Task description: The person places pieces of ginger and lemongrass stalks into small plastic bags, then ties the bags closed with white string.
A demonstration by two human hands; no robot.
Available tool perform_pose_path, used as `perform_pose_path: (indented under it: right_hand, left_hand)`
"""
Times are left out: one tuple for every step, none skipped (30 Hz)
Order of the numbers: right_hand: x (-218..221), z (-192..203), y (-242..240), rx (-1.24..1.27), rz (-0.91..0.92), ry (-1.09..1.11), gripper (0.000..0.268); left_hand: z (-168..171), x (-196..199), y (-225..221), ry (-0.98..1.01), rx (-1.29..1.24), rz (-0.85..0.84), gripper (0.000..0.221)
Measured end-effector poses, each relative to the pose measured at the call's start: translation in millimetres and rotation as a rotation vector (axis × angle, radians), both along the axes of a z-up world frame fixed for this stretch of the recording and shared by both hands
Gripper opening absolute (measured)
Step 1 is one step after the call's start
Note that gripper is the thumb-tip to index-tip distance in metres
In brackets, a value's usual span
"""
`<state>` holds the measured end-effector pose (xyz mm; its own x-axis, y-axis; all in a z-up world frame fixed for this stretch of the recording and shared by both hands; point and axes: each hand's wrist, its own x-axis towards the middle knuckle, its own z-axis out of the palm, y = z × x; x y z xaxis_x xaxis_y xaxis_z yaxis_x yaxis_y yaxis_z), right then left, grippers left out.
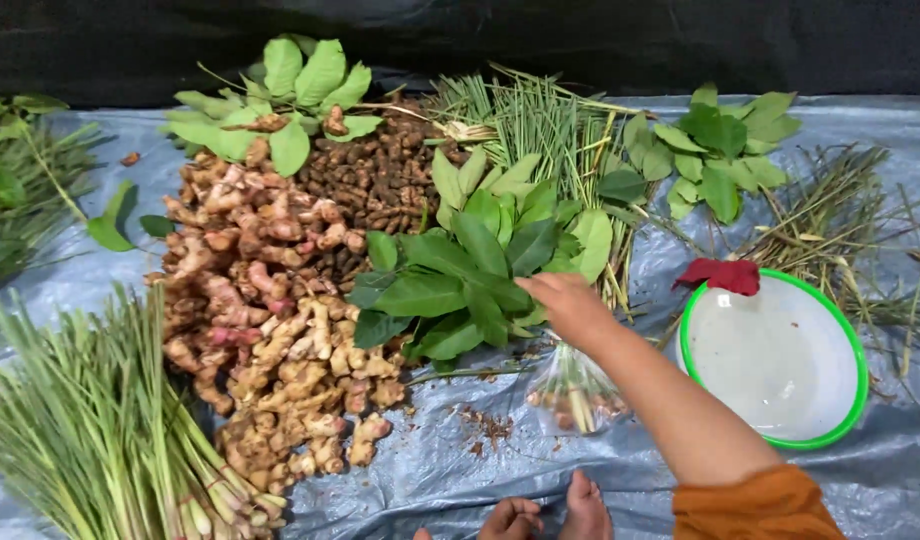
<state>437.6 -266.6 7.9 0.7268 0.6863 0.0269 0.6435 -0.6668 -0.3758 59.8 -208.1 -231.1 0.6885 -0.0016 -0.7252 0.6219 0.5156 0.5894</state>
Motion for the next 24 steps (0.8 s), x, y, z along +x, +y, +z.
perform_pose_path:
  right_hand:
    - [-18.6, 26.4, -4.7, 0.002, -0.003, -0.010, 0.061]
    - [-37.3, 52.5, -10.1, 0.195, 0.032, -0.154, 0.051]
    - [-58.3, 78.0, -18.1, 0.383, 0.059, -0.297, 0.042]
    - [-88.3, 77.6, -23.7, 0.381, 0.047, -0.308, 0.042]
    - [-117.3, 77.4, -30.7, 0.464, -0.013, -0.039, 0.051]
    - [-146.3, 76.6, -37.5, 0.541, -0.072, 0.232, 0.063]
    - [-171.5, 69.9, -33.4, 0.536, -0.077, 0.223, 0.063]
    - [-196.6, 62.6, -29.5, 0.326, 0.040, 0.412, 0.032]
    - [-221.9, 53.4, -23.2, 0.120, 0.156, 0.594, 0.015]
    - [-234.4, 32.4, -28.5, 0.122, 0.146, 0.583, 0.015]
    - [-249.4, 11.3, -34.1, 0.552, 0.060, 1.122, 0.024]
    - [-263.9, -10.3, -39.3, 1.004, -0.044, 1.643, 0.061]
    - [-265.3, 0.7, -38.6, 1.007, -0.042, 1.636, 0.061]
    - [-266.2, 11.3, -37.5, 0.592, -0.100, 1.056, 0.056]
    - [-270.3, 21.3, -35.6, 0.183, -0.150, 0.480, 0.053]
    - [-262.5, 27.4, -35.1, 0.187, -0.152, 0.481, 0.053]
    - [-250.0, 32.6, -34.7, 0.295, -0.118, 0.603, 0.066]
    - [-236.2, 36.4, -34.3, 0.403, -0.082, 0.724, 0.082]
    - [-210.3, 28.8, -43.1, 0.396, -0.083, 0.723, 0.082]
    - [-182.3, 19.2, -51.9, 0.483, -0.164, 0.458, 0.082]
    - [-164.2, 7.7, -60.0, 0.562, -0.249, 0.211, 0.083]
    - [-127.2, 19.4, -65.9, 0.553, -0.259, 0.230, 0.083]
    - [-89.1, 29.5, -70.2, 0.530, -0.339, 0.129, 0.085]
    - [-50.4, 39.1, -75.5, 0.502, -0.418, 0.027, 0.088]
  left_hand:
    - [-4.0, 2.1, -0.5, -0.010, 0.002, -0.003, 0.025]
    - [-7.9, 4.8, -1.7, -0.074, 0.020, 0.002, 0.026]
    - [-11.4, 5.7, -2.9, -0.135, 0.035, -0.002, 0.028]
    - [21.2, 15.3, 5.2, -0.143, 0.034, -0.015, 0.028]
    - [54.0, 24.9, 8.1, -0.231, 0.065, 0.004, 0.048]
    - [86.6, 34.1, 11.1, -0.319, 0.095, 0.024, 0.077]
    - [84.0, 33.1, 9.3, -0.327, 0.087, 0.020, 0.077]
    - [81.1, 32.1, 7.1, -0.333, 0.083, 0.029, 0.068]
    - [77.0, 31.7, 9.1, -0.341, 0.084, 0.033, 0.059]
    - [72.5, 31.6, 10.8, -0.350, 0.085, 0.036, 0.050]
    - [68.7, 27.1, 11.4, -0.351, 0.084, 0.043, 0.043]
    - [64.5, 23.2, 12.4, -0.351, 0.084, 0.050, 0.036]
    - [59.4, 22.8, 15.2, -0.356, 0.087, 0.061, 0.032]
    - [54.0, 23.1, 18.3, -0.361, 0.091, 0.071, 0.030]
    - [48.9, 18.9, 22.6, -0.358, 0.096, 0.082, 0.032]
    - [43.1, 15.6, 27.3, -0.356, 0.101, 0.093, 0.036]
    - [35.6, 18.5, 31.4, -0.360, 0.105, 0.106, 0.043]
    - [26.5, 22.7, 35.8, -0.364, 0.109, 0.119, 0.051]
    - [-8.4, 17.9, 42.1, -0.364, 0.102, 0.122, 0.051]
    - [-45.6, 15.1, 48.1, -0.410, -0.015, 0.225, 0.046]
    - [-80.2, -4.3, 55.2, -0.431, -0.131, 0.324, 0.043]
    - [-88.2, 23.2, -12.5, -0.408, -0.134, 0.324, 0.043]
    - [-91.9, 47.0, -80.3, -0.416, -0.101, 0.299, 0.042]
    - [-89.7, 66.1, -150.8, -0.424, -0.069, 0.274, 0.041]
